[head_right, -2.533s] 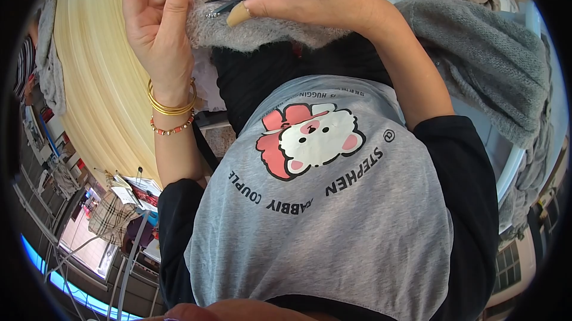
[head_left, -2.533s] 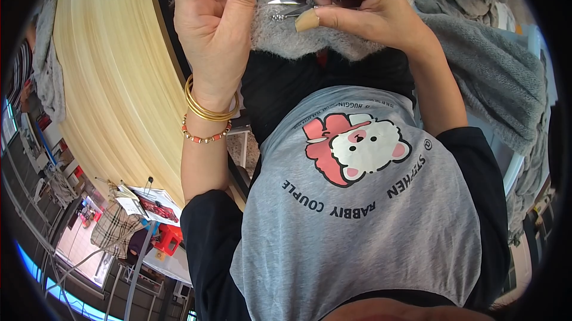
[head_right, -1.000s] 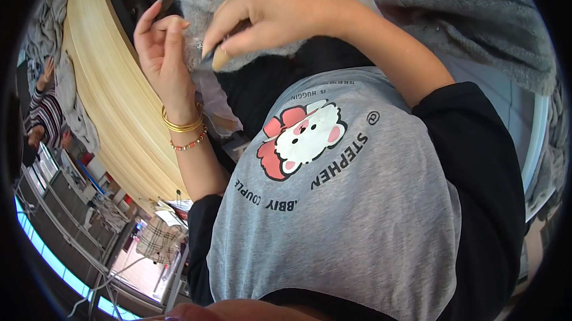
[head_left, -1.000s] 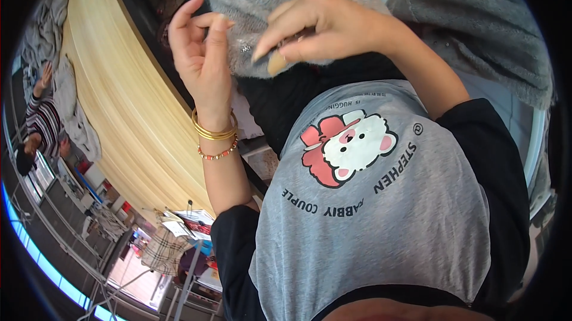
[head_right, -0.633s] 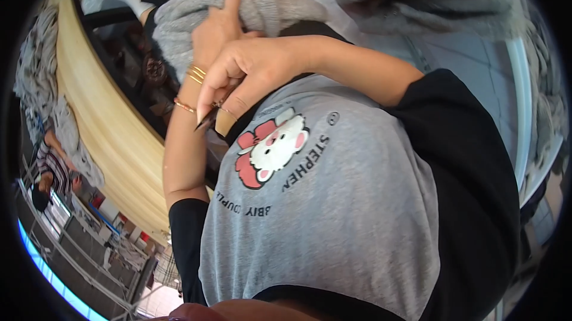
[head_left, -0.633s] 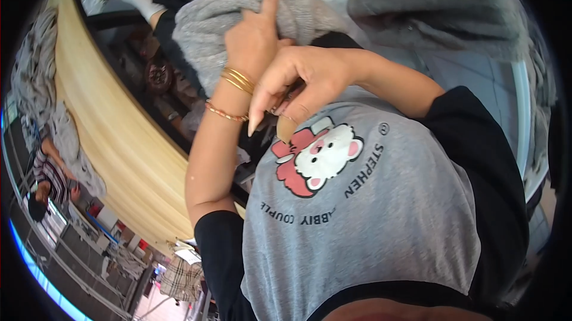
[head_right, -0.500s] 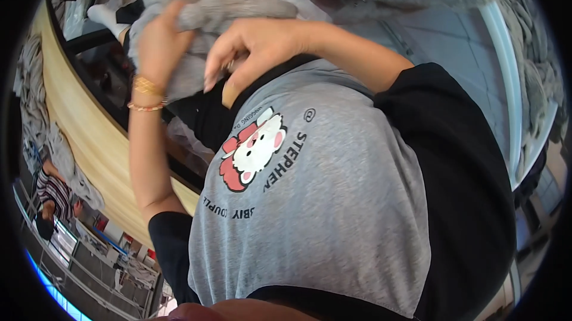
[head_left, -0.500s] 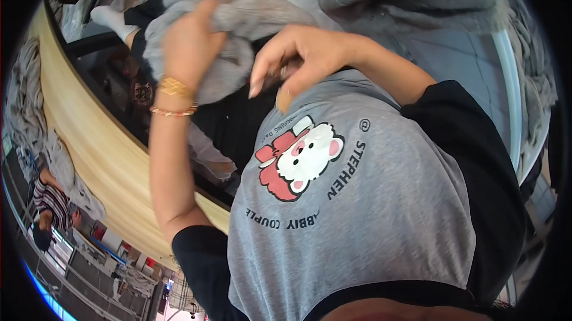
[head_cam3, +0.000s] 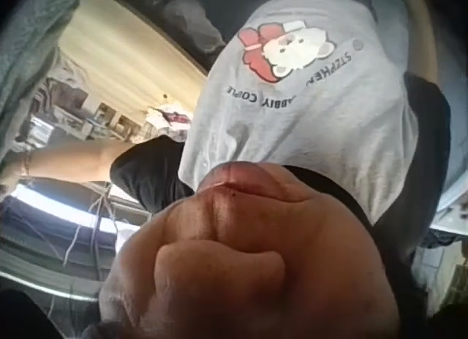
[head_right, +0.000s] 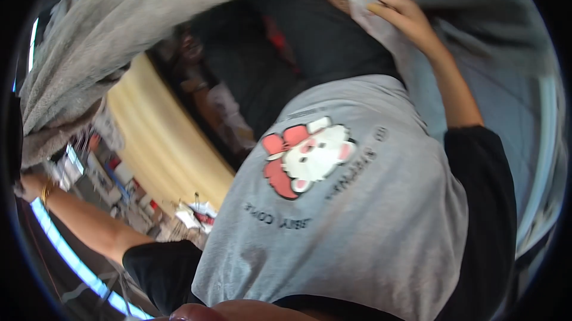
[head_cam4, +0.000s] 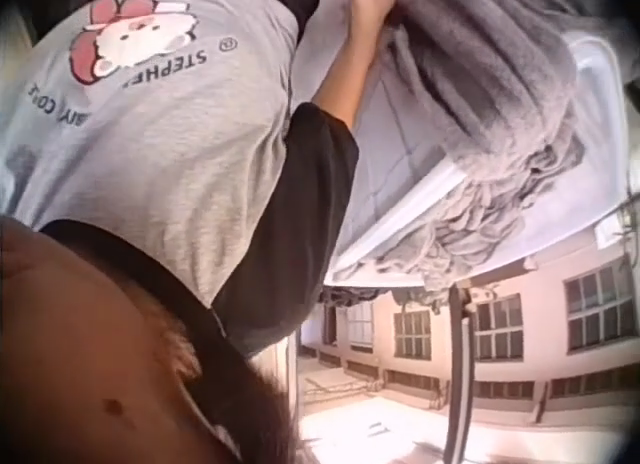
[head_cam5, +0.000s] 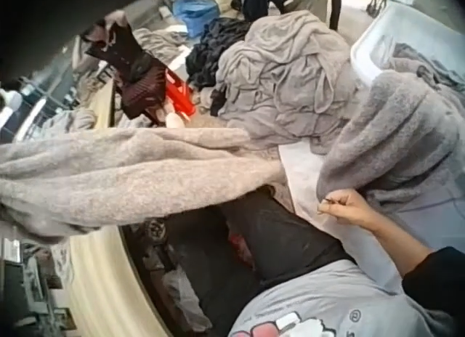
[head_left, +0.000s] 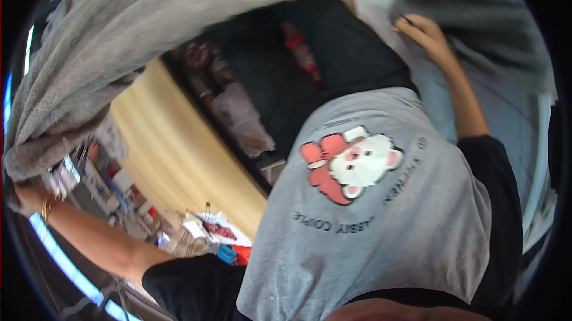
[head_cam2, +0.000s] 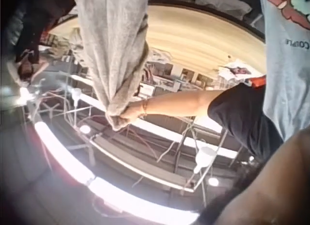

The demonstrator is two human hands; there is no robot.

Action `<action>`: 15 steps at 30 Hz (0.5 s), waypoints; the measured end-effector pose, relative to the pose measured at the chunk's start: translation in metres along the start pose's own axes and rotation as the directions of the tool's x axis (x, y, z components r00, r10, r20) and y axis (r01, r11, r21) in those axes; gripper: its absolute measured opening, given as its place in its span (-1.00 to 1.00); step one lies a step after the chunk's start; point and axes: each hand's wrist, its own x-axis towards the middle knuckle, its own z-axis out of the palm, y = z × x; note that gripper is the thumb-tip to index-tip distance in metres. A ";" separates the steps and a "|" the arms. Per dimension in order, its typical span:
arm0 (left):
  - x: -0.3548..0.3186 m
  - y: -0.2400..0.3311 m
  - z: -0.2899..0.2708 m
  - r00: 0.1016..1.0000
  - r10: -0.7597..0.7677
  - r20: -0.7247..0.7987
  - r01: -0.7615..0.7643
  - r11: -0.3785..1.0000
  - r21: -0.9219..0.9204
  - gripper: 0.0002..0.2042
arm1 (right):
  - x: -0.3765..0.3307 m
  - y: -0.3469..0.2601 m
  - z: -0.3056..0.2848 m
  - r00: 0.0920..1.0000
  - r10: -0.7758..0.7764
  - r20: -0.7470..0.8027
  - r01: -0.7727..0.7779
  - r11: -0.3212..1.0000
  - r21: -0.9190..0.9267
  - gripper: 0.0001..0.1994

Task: Attaching small decorative elements to a grey garment piece using pliers.

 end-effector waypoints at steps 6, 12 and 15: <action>-0.083 0.036 -0.019 0.675 -0.716 -0.177 0.733 0.678 0.050 -0.51 | -0.001 -0.020 0.041 0.998 0.018 -0.061 -0.006 0.983 0.186 -0.77; -0.156 -0.029 0.066 0.855 -0.519 -0.002 0.511 0.841 0.177 -0.24 | 0.002 -0.058 0.035 0.994 -0.108 0.036 0.099 0.978 0.183 -0.78; -0.243 0.027 0.198 0.789 -0.325 0.521 0.393 0.919 -0.021 -0.42 | -0.008 -0.069 0.043 0.986 -0.148 0.078 0.125 0.962 0.244 -0.83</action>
